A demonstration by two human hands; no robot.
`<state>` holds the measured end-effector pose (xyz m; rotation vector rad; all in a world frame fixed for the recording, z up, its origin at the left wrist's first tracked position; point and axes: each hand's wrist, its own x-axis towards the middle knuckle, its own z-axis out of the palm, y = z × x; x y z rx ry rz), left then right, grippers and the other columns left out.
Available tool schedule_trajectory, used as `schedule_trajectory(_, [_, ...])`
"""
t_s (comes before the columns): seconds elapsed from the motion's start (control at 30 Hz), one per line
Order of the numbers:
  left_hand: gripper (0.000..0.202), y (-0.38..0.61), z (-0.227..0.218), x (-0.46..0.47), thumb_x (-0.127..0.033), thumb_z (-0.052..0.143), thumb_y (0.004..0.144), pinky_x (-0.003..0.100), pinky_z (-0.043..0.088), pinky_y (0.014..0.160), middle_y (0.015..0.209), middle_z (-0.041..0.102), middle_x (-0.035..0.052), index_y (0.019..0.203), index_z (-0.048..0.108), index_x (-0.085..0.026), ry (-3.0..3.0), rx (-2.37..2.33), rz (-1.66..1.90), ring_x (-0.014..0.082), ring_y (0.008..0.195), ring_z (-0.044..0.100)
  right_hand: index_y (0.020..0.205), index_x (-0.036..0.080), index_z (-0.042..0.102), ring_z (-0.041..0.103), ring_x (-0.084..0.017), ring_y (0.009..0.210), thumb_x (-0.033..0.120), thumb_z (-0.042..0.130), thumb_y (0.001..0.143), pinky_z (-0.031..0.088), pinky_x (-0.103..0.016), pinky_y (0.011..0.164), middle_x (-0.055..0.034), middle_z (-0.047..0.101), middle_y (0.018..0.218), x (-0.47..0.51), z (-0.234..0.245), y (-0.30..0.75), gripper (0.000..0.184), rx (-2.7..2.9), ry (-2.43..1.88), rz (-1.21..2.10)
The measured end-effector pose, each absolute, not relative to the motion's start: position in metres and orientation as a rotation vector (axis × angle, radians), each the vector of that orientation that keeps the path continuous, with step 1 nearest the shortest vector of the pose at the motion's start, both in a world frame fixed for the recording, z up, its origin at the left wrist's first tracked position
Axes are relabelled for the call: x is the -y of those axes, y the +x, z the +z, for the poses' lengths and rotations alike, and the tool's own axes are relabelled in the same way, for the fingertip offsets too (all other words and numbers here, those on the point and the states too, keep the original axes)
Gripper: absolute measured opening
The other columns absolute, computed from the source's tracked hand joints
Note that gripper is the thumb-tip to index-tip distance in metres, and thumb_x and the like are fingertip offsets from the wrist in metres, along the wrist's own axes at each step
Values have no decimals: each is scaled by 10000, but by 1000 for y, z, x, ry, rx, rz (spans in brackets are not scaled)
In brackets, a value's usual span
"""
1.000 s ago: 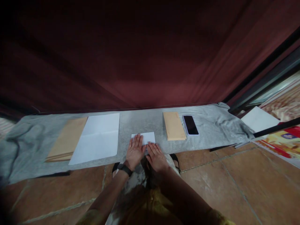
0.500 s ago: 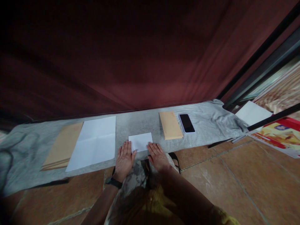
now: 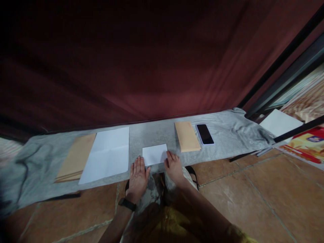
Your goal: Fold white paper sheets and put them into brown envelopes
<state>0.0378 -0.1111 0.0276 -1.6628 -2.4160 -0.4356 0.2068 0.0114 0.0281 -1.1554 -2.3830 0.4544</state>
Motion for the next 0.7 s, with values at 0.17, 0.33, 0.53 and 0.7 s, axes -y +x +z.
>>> schedule_trajectory(0.17, [601, 47, 27, 109, -370, 343, 1019, 559, 275, 1209, 1553, 412, 230, 1521, 323, -41, -1652, 2429, -441, 314, 1492, 315, 1363, 139, 550, 639, -278, 968, 211, 511, 914, 499, -389, 908, -145, 684, 1050, -29, 37, 183, 457, 2235, -1436, 625])
schedule_trajectory(0.33, [612, 50, 28, 108, -370, 359, 1016, 572, 278, 1207, 1550, 412, 238, 1528, 304, -39, -1660, 2437, -475, 315, 1491, 317, 1047, 176, 681, 640, -262, 918, 233, 585, 822, 482, -339, 824, -92, 680, 898, -45, 40, 176, 251, 1988, -1528, 951])
schedule_trajectory(0.53, [638, 49, 27, 111, -393, 396, 1004, 581, 298, 1198, 1557, 398, 244, 1541, 285, -66, -1692, 2434, -560, 329, 1486, 324, 687, 217, 621, 602, -204, 703, 348, 637, 714, 437, -298, 650, -23, 635, 676, -54, 31, 179, 135, 1808, -1444, 1174])
schedule_trajectory(0.7, [622, 37, 41, 115, -402, 405, 1001, 568, 325, 1191, 1590, 380, 173, 1560, 266, -169, -1765, 2428, -694, 296, 1501, 301, 653, 228, 567, 526, -174, 601, 509, 654, 613, 387, -287, 563, 18, 562, 585, -60, 29, 180, 297, 1572, -1381, 1324])
